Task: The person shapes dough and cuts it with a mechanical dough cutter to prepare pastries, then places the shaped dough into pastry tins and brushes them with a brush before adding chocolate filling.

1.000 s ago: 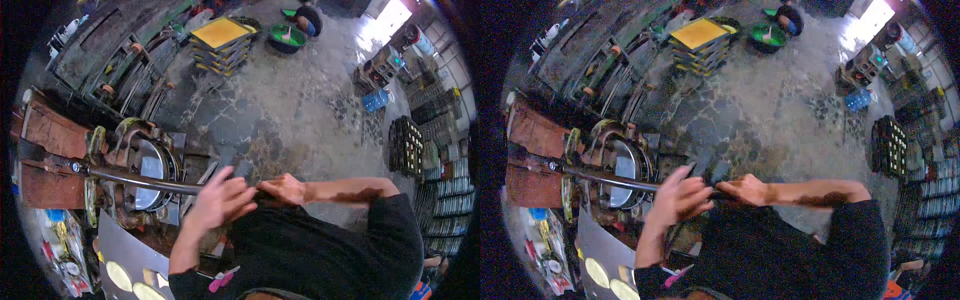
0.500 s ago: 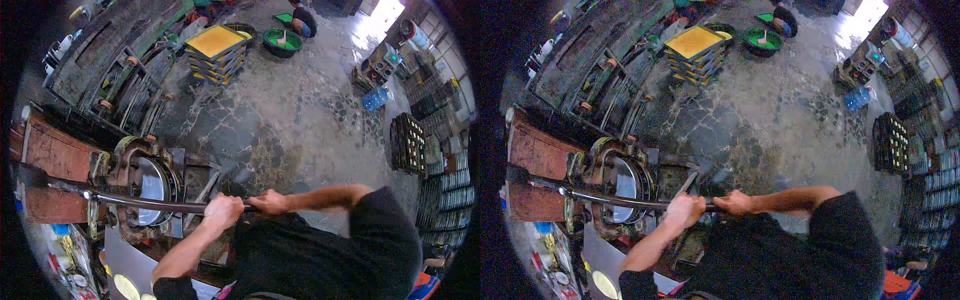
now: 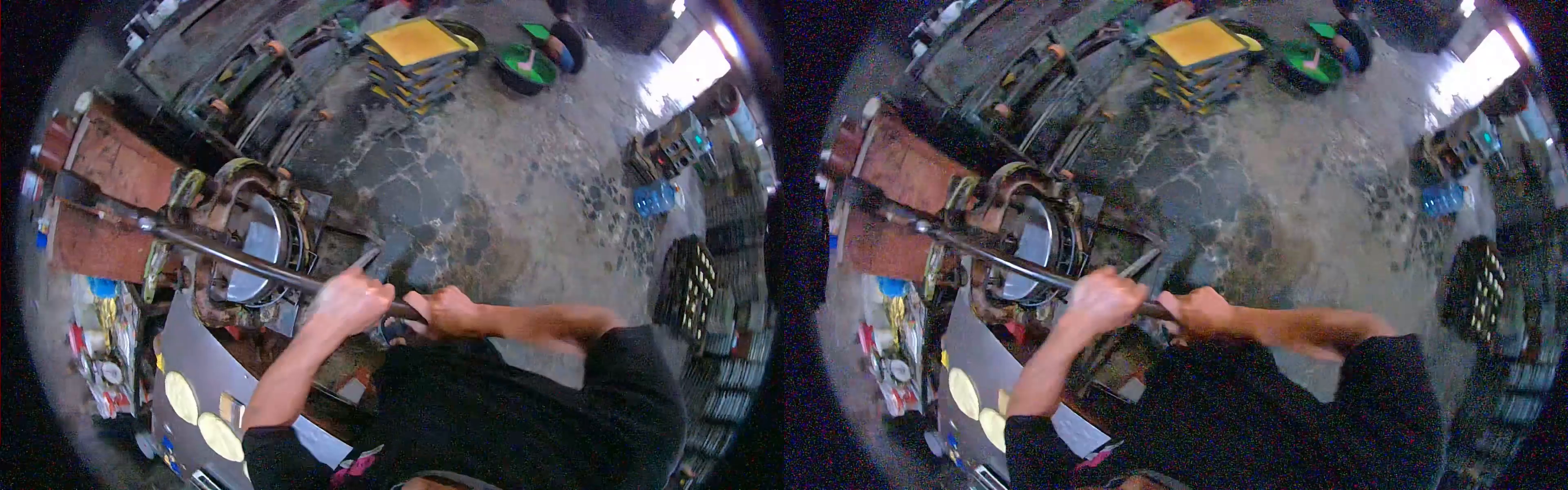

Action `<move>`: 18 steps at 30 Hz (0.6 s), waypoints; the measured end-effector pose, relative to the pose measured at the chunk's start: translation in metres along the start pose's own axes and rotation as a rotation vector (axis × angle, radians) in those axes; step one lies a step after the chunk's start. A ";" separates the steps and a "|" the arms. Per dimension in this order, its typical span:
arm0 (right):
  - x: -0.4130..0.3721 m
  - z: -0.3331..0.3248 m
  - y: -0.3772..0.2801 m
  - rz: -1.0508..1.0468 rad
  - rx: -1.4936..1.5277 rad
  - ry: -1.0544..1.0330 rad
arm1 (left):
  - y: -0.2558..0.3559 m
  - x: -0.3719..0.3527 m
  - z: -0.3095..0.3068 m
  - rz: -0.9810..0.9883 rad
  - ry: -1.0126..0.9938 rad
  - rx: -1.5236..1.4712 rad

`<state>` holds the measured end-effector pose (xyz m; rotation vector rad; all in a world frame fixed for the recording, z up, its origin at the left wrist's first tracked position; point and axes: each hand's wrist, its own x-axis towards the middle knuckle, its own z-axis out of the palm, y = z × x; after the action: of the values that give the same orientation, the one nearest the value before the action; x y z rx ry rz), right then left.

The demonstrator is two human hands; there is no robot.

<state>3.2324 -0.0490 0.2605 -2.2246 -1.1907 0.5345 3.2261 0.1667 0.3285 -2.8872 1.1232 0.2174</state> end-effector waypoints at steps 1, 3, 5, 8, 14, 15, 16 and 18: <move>0.007 0.058 0.037 -0.119 -0.004 0.162 | 0.002 0.014 0.025 -0.054 -0.106 -0.034; 0.013 0.049 0.039 -0.069 0.014 0.072 | 0.004 0.019 0.039 -0.098 -0.226 -0.027; 0.008 0.057 0.044 -0.094 0.018 0.161 | 0.012 0.010 0.040 -0.076 -0.232 -0.013; 0.013 0.045 0.034 0.023 0.074 0.104 | 0.008 0.005 0.044 -0.147 -0.021 0.060; -0.005 -0.052 -0.035 0.175 0.358 -0.228 | 0.015 -0.024 0.001 -0.016 0.467 0.117; 0.000 -0.077 -0.038 0.259 0.441 -0.308 | 0.009 -0.023 -0.018 -0.010 0.630 0.195; 0.003 -0.103 -0.048 0.228 0.523 -0.306 | 0.003 -0.027 -0.041 0.008 0.793 0.279; 0.025 -0.160 -0.075 -0.082 0.741 -0.265 | -0.019 -0.045 -0.106 -0.037 0.890 0.399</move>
<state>3.2906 -0.0392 0.4290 -1.4980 -0.9806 1.0604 3.2187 0.2021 0.4395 -2.6156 0.9920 -1.2406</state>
